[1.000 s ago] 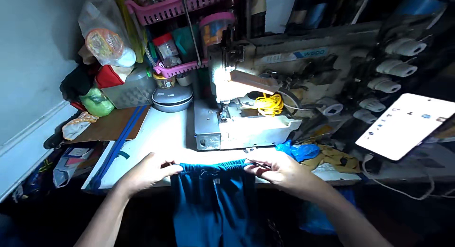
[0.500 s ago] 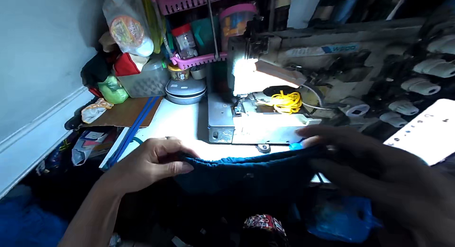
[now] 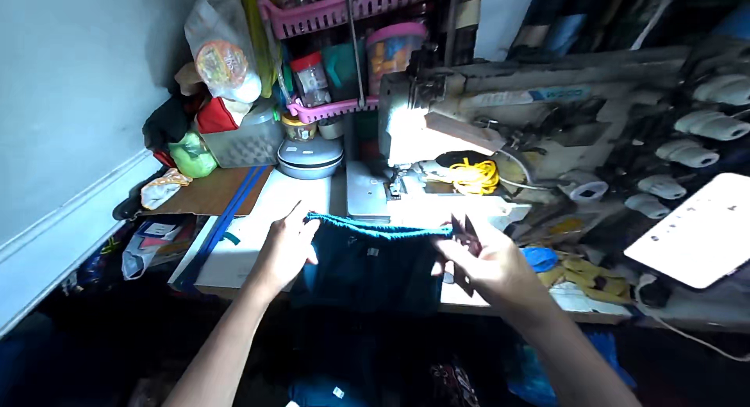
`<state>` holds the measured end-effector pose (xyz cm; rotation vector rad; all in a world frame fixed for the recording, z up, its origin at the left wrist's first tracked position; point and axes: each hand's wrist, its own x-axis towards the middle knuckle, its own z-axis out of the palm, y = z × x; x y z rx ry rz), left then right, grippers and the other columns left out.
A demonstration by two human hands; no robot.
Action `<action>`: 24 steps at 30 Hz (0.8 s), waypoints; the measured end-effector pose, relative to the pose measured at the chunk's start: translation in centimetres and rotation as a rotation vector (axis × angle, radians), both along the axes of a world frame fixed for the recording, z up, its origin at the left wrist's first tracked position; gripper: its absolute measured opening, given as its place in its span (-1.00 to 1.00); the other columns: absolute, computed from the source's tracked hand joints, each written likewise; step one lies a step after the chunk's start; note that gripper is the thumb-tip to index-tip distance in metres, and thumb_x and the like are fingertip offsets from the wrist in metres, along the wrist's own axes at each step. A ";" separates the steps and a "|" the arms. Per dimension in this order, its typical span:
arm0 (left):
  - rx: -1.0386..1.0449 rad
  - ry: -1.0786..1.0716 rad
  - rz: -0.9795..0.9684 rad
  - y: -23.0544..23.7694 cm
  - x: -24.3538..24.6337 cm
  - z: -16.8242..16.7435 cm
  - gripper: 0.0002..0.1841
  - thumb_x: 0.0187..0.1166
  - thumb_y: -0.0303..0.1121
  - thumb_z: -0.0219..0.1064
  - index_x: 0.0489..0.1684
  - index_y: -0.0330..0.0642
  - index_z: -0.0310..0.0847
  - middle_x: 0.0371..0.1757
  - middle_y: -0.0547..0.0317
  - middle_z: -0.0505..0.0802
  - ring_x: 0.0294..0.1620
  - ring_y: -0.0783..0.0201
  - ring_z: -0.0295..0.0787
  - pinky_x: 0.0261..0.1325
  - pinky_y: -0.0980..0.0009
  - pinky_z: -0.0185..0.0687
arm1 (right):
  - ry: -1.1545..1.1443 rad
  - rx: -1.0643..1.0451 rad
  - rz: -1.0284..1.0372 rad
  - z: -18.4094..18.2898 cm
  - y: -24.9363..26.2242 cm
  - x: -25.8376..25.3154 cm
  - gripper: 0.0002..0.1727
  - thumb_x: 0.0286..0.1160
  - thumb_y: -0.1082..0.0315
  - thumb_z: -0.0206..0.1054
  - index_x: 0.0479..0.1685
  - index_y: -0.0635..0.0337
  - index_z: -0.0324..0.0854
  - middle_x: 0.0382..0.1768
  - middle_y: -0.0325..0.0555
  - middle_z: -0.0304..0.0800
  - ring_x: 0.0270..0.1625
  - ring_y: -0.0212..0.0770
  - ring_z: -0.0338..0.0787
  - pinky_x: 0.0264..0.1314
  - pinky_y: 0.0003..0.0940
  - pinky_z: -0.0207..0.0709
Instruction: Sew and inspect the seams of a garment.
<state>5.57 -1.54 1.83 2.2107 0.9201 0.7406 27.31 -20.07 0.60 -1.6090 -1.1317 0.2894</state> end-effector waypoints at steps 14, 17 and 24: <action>-0.722 -1.149 0.144 -4.4 6.7 -5.8 -0.60 0.90 -0.41 -0.27 0.11 -0.35 0.56 -0.24 0.34 0.80 -0.18 0.70 0.71 -0.06 0.71 0.61 | -0.219 0.121 0.334 -7.1 -0.8 -12.8 -0.73 0.53 0.56 0.31 0.16 0.35 0.73 -0.02 0.23 0.79 -0.21 -0.10 0.86 -0.21 -0.36 0.76; -0.721 -1.185 0.151 -4.1 7.6 -5.7 -0.59 0.89 -0.40 -0.29 0.09 -0.32 0.56 -0.23 0.36 0.81 -0.15 0.69 0.74 -0.03 0.69 0.63 | -0.212 0.130 0.322 -7.8 -0.7 -12.7 -0.73 0.53 0.58 0.31 0.15 0.38 0.73 -0.03 0.25 0.78 -0.18 -0.09 0.85 -0.17 -0.37 0.75; -0.855 -1.196 0.162 -3.8 8.6 -5.0 -0.58 0.89 -0.32 -0.28 -0.01 -0.15 0.59 -0.25 0.34 0.83 -0.15 0.57 0.79 -0.04 0.59 0.71 | -0.161 0.191 0.223 -7.8 -1.0 -11.4 -0.72 0.48 0.55 0.37 0.15 0.40 0.72 -0.16 0.22 0.74 -0.19 -0.15 0.76 -0.08 -0.48 0.67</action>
